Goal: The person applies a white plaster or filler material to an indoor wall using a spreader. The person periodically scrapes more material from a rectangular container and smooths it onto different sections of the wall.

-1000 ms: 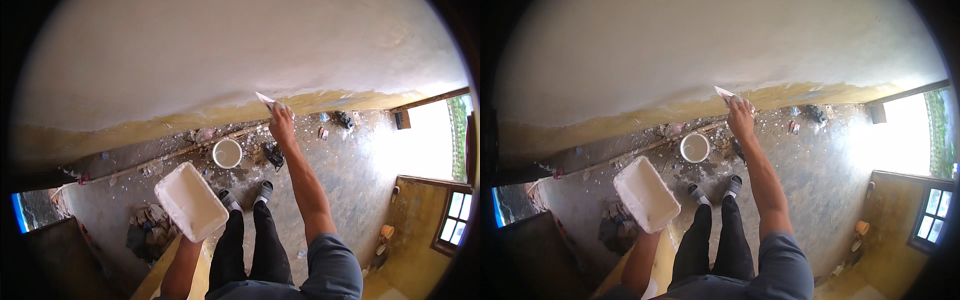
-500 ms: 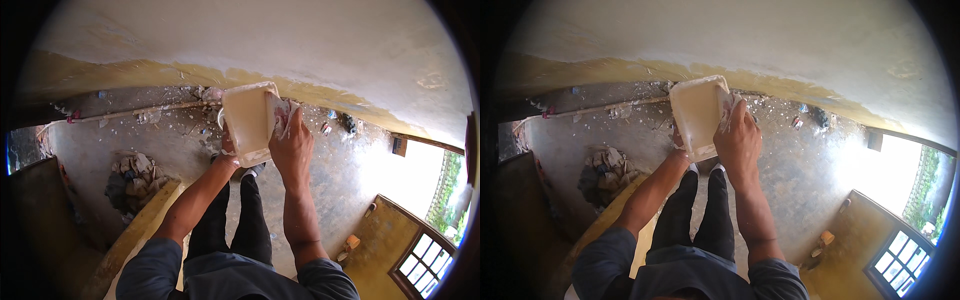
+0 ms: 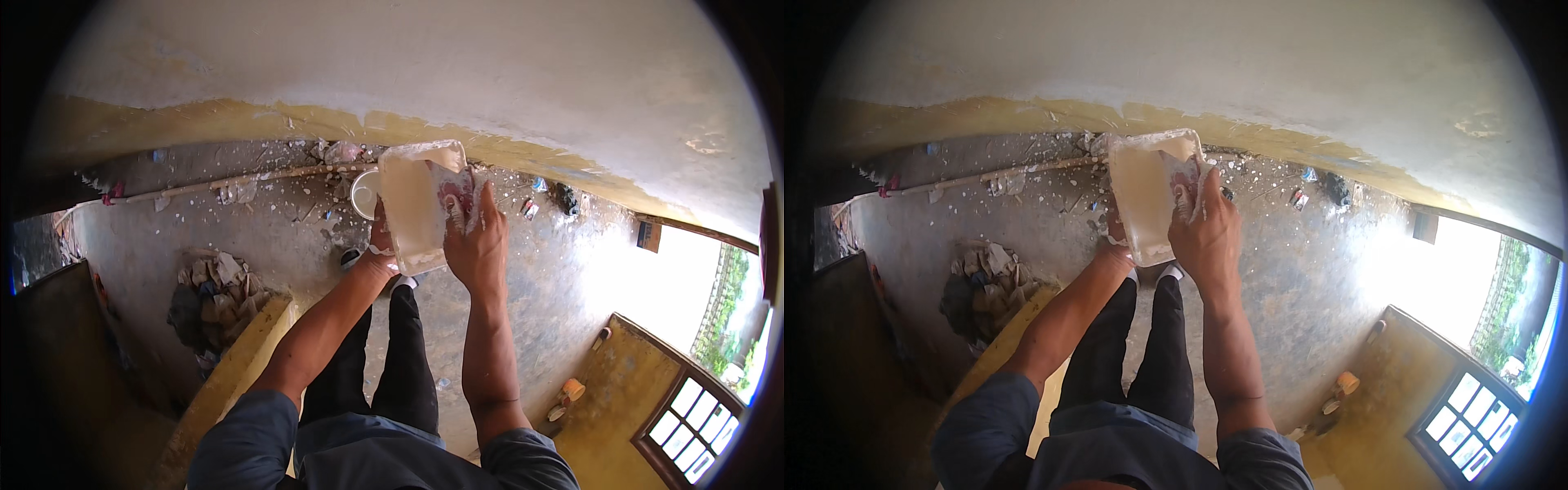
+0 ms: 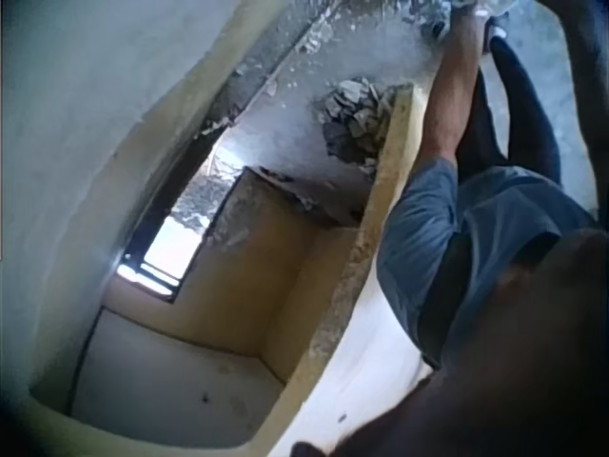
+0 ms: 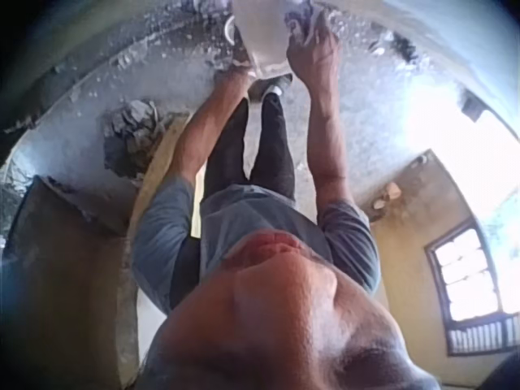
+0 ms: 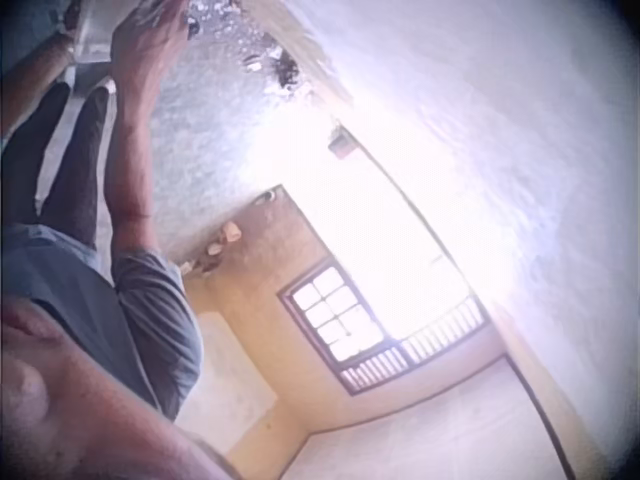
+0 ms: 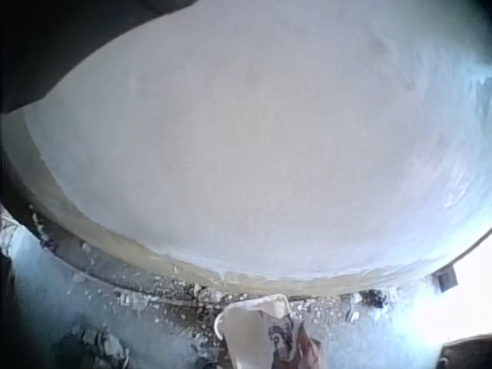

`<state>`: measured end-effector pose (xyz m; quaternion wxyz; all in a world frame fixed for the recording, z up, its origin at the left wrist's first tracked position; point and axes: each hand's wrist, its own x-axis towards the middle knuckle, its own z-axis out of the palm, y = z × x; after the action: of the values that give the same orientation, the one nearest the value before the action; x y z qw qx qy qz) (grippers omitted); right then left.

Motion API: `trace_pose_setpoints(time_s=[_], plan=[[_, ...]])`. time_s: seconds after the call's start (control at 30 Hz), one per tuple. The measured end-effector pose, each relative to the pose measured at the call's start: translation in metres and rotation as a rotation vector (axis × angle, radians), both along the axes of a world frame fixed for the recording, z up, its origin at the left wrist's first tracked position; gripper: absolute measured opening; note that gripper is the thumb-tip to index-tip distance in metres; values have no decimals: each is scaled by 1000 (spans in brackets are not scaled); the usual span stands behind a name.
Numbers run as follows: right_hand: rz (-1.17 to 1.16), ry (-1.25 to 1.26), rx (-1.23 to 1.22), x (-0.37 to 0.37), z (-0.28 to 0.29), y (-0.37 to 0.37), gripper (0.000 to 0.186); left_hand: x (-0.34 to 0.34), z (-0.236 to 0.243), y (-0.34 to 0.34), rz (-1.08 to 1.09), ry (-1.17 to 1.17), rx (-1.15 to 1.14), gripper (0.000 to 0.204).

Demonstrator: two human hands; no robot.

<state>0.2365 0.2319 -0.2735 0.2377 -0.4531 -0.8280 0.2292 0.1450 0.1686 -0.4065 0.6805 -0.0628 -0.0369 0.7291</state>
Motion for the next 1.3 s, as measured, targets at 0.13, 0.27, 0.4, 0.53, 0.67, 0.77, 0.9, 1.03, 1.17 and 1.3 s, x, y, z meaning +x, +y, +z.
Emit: trace_pose_setpoints(time_s=[0.13, 0.27, 0.4, 0.53, 0.67, 0.77, 0.9, 1.03, 1.17, 1.3], plan=[[-31, 102, -393, -9, -5, -4, 40, 2, -1, 1, -80, -164, 74, 69], [-104, 220, -447, -3, 2, -4, 41, 0, 1, 1, -154, 11, -128, 73], [-225, 432, -523, 13, 4, -1, 37, -6, -17, -3, -215, -160, -52, 72], [-273, 531, -592, 32, -5, 9, 36, -10, -19, -3, -201, -128, -219, 69], [-260, 578, -583, 51, -9, 15, 32, -7, -26, 2, -185, -82, -201, 68], [-274, 628, -622, 70, -16, 23, 27, -1, -23, 13, -170, 253, -234, 56], [-326, 835, -790, 102, -25, 47, 30, 6, -20, 14, -134, 292, -257, 55], [-449, 1189, -862, 125, -48, 75, 33, 8, -11, 18, -66, 301, -242, 55], [-420, 1283, -1013, 133, -113, 94, 32, -4, 2, 2, 34, 320, -258, 54], [-586, 1388, -1312, 101, -179, 106, 30, -9, 18, -46, 100, 330, -314, 54]])
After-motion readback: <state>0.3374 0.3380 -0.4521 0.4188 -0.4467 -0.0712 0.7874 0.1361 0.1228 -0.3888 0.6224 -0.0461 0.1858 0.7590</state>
